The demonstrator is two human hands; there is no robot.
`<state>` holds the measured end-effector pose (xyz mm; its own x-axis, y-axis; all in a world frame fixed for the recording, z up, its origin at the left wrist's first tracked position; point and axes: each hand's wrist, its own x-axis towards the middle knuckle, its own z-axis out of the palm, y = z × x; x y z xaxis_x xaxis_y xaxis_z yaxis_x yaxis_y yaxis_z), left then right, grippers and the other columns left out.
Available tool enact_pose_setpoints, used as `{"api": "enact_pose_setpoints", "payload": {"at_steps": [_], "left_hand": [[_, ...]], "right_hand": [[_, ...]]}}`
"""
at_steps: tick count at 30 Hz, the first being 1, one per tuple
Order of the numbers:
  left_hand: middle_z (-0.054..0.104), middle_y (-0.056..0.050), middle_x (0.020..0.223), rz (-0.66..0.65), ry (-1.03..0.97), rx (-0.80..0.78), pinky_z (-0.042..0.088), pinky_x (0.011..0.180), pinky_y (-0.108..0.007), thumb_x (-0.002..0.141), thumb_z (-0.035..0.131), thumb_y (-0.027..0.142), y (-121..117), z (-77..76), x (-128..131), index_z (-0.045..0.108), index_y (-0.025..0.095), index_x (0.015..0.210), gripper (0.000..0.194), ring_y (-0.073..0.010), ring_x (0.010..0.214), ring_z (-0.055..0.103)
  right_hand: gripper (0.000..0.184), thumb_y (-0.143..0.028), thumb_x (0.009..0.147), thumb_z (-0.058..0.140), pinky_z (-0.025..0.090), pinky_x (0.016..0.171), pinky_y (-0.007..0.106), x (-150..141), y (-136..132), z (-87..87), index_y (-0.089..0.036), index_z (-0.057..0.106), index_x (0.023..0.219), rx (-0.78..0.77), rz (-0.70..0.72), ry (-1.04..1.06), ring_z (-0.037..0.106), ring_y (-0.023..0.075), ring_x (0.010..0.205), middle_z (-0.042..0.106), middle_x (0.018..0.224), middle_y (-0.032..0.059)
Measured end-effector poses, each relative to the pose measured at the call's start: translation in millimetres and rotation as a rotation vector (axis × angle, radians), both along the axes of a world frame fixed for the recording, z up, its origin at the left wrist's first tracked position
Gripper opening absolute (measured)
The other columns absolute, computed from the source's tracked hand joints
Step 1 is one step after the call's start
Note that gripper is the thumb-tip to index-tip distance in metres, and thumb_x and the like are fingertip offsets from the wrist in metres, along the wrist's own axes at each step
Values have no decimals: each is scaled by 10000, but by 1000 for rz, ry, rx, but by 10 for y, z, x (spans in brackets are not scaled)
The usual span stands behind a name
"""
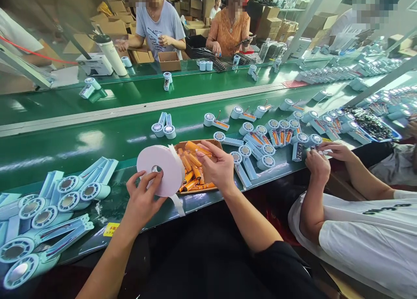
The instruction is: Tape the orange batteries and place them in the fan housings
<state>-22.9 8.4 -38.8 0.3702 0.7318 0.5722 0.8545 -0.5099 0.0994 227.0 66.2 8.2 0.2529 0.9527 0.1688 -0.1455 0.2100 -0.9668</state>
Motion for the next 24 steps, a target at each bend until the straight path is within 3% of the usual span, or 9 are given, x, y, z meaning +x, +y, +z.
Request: {"api": "enact_pose_setpoints", "payload": {"at_steps": [2, 5, 10, 13, 16, 19, 21, 24], "left_hand": [[706, -139, 1236, 2, 7, 1, 456, 1087, -522, 885, 745, 169, -21, -7, 36, 559, 236, 1524, 669, -387, 1293, 489], [724, -127, 1231, 0, 16, -3, 502, 1018, -464, 872, 738, 125, -48, -9, 82, 606, 256, 1506, 661, -377, 1298, 477], [760, -93, 1231, 2, 44, -8, 530, 1003, -429, 875, 674, 53, -46, 13, 35, 582, 305, 1558, 733, -352, 1286, 485], [780, -65, 1238, -27, 85, 0, 530, 1045, -437, 901, 646, 50, -2, 58, -68, 529, 339, 1602, 767, -336, 1268, 510], [770, -43, 1289, -52, 108, -25, 500, 1134, -492, 928, 610, 77, 68, 137, -150, 503, 385, 1613, 759, -327, 1256, 545], [751, -38, 1314, -42, 88, -55, 394, 1240, -576, 940, 587, 101, 110, 201, -109, 507, 399, 1608, 736, -328, 1239, 557], [748, -65, 1268, 16, 57, -25, 285, 1283, -642, 960, 625, 170, 87, 191, 17, 535, 375, 1593, 671, -334, 1202, 555], [727, -128, 1130, 135, 5, 59, 214, 1250, -705, 957, 721, 383, -46, 62, 293, 584, 276, 1559, 627, -357, 1151, 535]], "right_hand": [[403, -532, 791, 875, 649, 998, 535, -90, -22, -47, -246, 827, 1071, -16, -64, -1, 782, 311, 1086, 837, 1075, 66], [456, -618, 839, 806, 642, 1000, 540, -241, -101, -123, -221, 846, 1060, -64, -46, 27, 771, 339, 1122, 836, 1120, 89], [503, -704, 856, 751, 619, 1038, 498, -176, -186, -174, -230, 865, 979, -153, 193, -114, 762, 339, 1131, 843, 1095, 60], [461, -592, 781, 867, 650, 967, 466, 95, -53, -64, -235, 859, 1073, -170, 395, -204, 786, 304, 1041, 847, 1047, 42], [578, -442, 691, 952, 676, 869, 420, 348, 180, 113, -223, 822, 1210, -206, 564, -240, 800, 268, 946, 848, 986, 28], [488, -402, 685, 956, 670, 861, 394, 352, 292, 183, -186, 837, 1106, -183, 650, -241, 797, 262, 938, 837, 927, 38], [435, -435, 711, 941, 661, 912, 408, 158, 212, 91, -186, 824, 1049, -133, 546, -115, 796, 267, 979, 836, 977, 58], [449, -515, 784, 880, 646, 995, 441, -228, -26, -183, -226, 763, 1107, -80, 172, 201, 789, 266, 1066, 829, 1133, 76]]}}
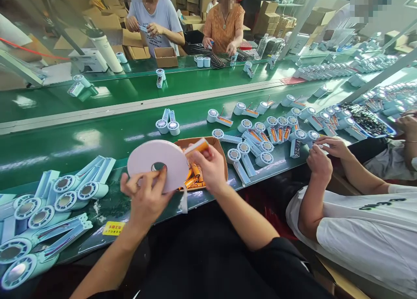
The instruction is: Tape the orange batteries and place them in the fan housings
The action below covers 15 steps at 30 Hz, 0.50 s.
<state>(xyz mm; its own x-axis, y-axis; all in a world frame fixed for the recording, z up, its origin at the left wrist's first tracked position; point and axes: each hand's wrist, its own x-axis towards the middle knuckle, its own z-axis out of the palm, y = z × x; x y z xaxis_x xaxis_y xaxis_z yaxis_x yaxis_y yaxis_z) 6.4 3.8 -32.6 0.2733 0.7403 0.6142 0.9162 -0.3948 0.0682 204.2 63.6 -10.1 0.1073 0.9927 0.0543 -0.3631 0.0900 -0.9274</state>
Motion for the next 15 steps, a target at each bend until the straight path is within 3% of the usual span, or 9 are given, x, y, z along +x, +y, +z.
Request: {"api": "enact_pose_setpoints", "payload": {"at_steps": [3, 5, 6, 8, 10, 12, 13, 14, 15], "left_hand": [[698, -140, 1030, 9, -38, -35, 312, 1160, -661, 933, 752, 463, -209, -190, 197, 601, 220, 1538, 669, -358, 1118, 521], [707, -130, 1041, -44, -37, -126, 348, 1129, -621, 922, 769, 420, -301, -267, 215, 612, 256, 1527, 647, -347, 1117, 527], [716, -130, 1074, -84, -28, -181, 359, 1125, -608, 904, 791, 415, -298, -274, 195, 614, 269, 1525, 663, -346, 1132, 532], [722, -145, 1195, -198, -8, -302, 376, 1132, -599, 820, 865, 485, -143, -216, 131, 613, 268, 1526, 780, -361, 1199, 537], [705, -148, 1318, -362, 11, -466, 410, 1137, -575, 715, 908, 613, 233, -72, 80, 643, 270, 1489, 887, -376, 1271, 538], [713, -96, 1357, -434, 15, -646, 459, 1126, -496, 768, 839, 663, 787, 114, 64, 719, 317, 1376, 709, -342, 1294, 567], [723, -70, 1355, -355, 1, -713, 481, 1108, -435, 884, 742, 618, 1099, 203, 69, 744, 327, 1323, 527, -304, 1275, 594], [713, -58, 1385, -186, 1, -738, 488, 1103, -396, 978, 625, 570, 1416, 279, 79, 733, 325, 1332, 444, -280, 1279, 602], [669, -103, 1457, -62, 10, -722, 478, 1121, -425, 1015, 564, 519, 1723, 336, 90, 676, 276, 1415, 482, -309, 1332, 574]], "right_hand": [[430, -504, 776, 885, 656, 1000, 459, -2, -9, -132, -246, 719, 1076, -46, -166, 118, 775, 287, 1135, 823, 1150, 79], [402, -463, 729, 923, 657, 1008, 420, 346, 206, -40, -270, 702, 1004, -10, -229, 116, 754, 281, 1196, 823, 1110, 52], [385, -453, 719, 928, 645, 1024, 366, 582, 345, 45, -292, 692, 978, 52, -330, 129, 735, 253, 1237, 818, 1101, 21], [325, -485, 773, 887, 586, 1080, 262, 1017, 584, 223, -332, 665, 954, 151, -487, 151, 652, 187, 1365, 808, 1140, -26], [353, -499, 769, 891, 604, 1049, 263, 1229, 671, 326, -331, 676, 994, 170, -465, 136, 667, 190, 1335, 807, 1159, -13], [464, -450, 724, 931, 653, 954, 312, 1170, 581, 299, -306, 683, 1090, 141, -358, 99, 748, 216, 1188, 818, 1094, 8], [536, -420, 712, 942, 666, 902, 329, 1076, 489, 243, -303, 672, 1160, 116, -299, 76, 776, 224, 1117, 821, 1043, 7], [603, -403, 715, 942, 668, 864, 337, 968, 385, 171, -313, 647, 1233, 86, -247, 53, 793, 229, 1072, 822, 1003, 0], [655, -402, 732, 933, 667, 843, 345, 869, 282, 95, -330, 615, 1299, 55, -202, 31, 800, 235, 1054, 824, 988, -2]]}}
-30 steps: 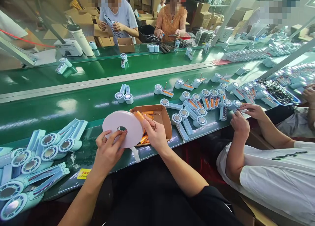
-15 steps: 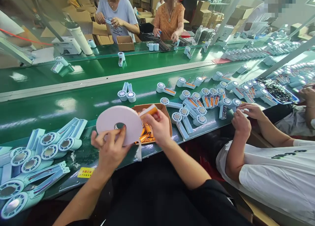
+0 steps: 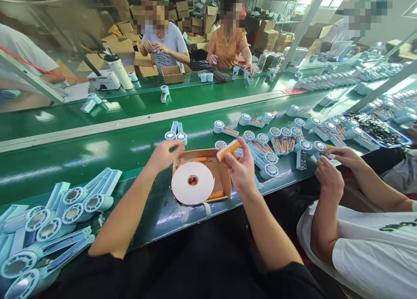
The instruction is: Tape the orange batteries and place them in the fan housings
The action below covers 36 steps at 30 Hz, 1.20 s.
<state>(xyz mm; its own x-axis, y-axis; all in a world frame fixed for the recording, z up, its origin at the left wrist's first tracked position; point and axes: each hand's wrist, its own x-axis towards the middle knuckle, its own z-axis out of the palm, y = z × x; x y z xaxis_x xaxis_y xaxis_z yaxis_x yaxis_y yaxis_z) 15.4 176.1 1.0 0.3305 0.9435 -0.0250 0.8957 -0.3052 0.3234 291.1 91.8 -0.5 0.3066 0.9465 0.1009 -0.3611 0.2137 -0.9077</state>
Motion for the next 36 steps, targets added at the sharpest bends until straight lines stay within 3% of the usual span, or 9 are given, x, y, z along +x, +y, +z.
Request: {"api": "enact_pose_setpoints", "payload": {"at_steps": [3, 7, 13, 17, 21, 26, 29, 32, 36], "left_hand": [[575, -230, 1541, 153, 149, -43, 488, 1096, -531, 871, 751, 457, 752, 53, 16, 533, 184, 1542, 756, -440, 1423, 497], [716, -214, 1320, 112, 299, -165, 544, 995, -467, 711, 876, 417, 1195, 34, -111, 658, 191, 1354, 716, -412, 1210, 674], [672, -110, 1432, -128, 366, -165, 521, 980, -369, 774, 741, 245, 996, 116, -807, 649, 304, 1403, 639, -317, 1201, 682], [587, -59, 1562, -215, 374, -195, 525, 982, -342, 781, 696, 146, 762, 26, -1109, 672, 362, 1399, 655, -281, 1254, 651], [593, -113, 1533, -176, 392, -192, 538, 1029, -409, 771, 779, 121, 716, -210, -937, 725, 296, 1303, 563, -341, 1325, 601], [644, -125, 1409, -103, 367, -158, 525, 1098, -558, 979, 723, 340, 781, -481, -609, 688, 185, 1282, 343, -312, 1317, 600], [665, -109, 1379, -108, 313, -140, 505, 1129, -578, 1001, 707, 381, 811, -549, -583, 697, 177, 1246, 319, -296, 1320, 608], [685, -102, 1360, -148, 220, -126, 450, 1180, -589, 991, 719, 364, 841, -569, -626, 726, 172, 1160, 256, -295, 1365, 582], [743, -67, 1287, -230, 65, -142, 433, 1198, -518, 936, 764, 275, 913, -559, -671, 762, 183, 998, 111, -265, 1365, 594]], "right_hand": [[734, -436, 744, 927, 661, 843, 383, -129, -220, -162, -339, 568, 1376, -84, 76, -32, 811, 259, 1022, 836, 1013, 26], [775, -426, 707, 963, 655, 874, 452, 120, -328, -172, -324, 581, 1373, -135, 80, -66, 819, 288, 955, 843, 981, 46], [576, -501, 789, 911, 659, 806, 428, 534, -280, -43, -323, 650, 1270, -127, 76, -194, 823, 286, 893, 830, 891, 41], [563, -548, 819, 876, 647, 754, 381, 238, 246, 133, -305, 652, 1275, -51, 284, -343, 815, 261, 868, 829, 903, 42], [617, -616, 836, 818, 627, 798, 366, -489, 1017, 187, -283, 632, 1322, 81, 520, -475, 789, 231, 870, 831, 931, 43], [567, -497, 898, 719, 525, 623, 278, -1151, 1701, -45, -221, 612, 1381, 106, 599, -847, 639, 155, 598, 723, 690, -46], [465, -357, 903, 687, 526, 640, 297, -1249, 1873, -208, -227, 635, 1346, 100, 563, -1088, 578, 143, 534, 716, 667, -64], [367, -280, 878, 694, 583, 769, 351, -1235, 1930, -328, -253, 681, 1244, 121, 575, -1154, 683, 169, 654, 785, 773, -35], [391, -271, 893, 693, 617, 833, 356, -1167, 1899, -441, -286, 680, 1284, 157, 625, -1217, 768, 176, 784, 821, 880, -25]]}}
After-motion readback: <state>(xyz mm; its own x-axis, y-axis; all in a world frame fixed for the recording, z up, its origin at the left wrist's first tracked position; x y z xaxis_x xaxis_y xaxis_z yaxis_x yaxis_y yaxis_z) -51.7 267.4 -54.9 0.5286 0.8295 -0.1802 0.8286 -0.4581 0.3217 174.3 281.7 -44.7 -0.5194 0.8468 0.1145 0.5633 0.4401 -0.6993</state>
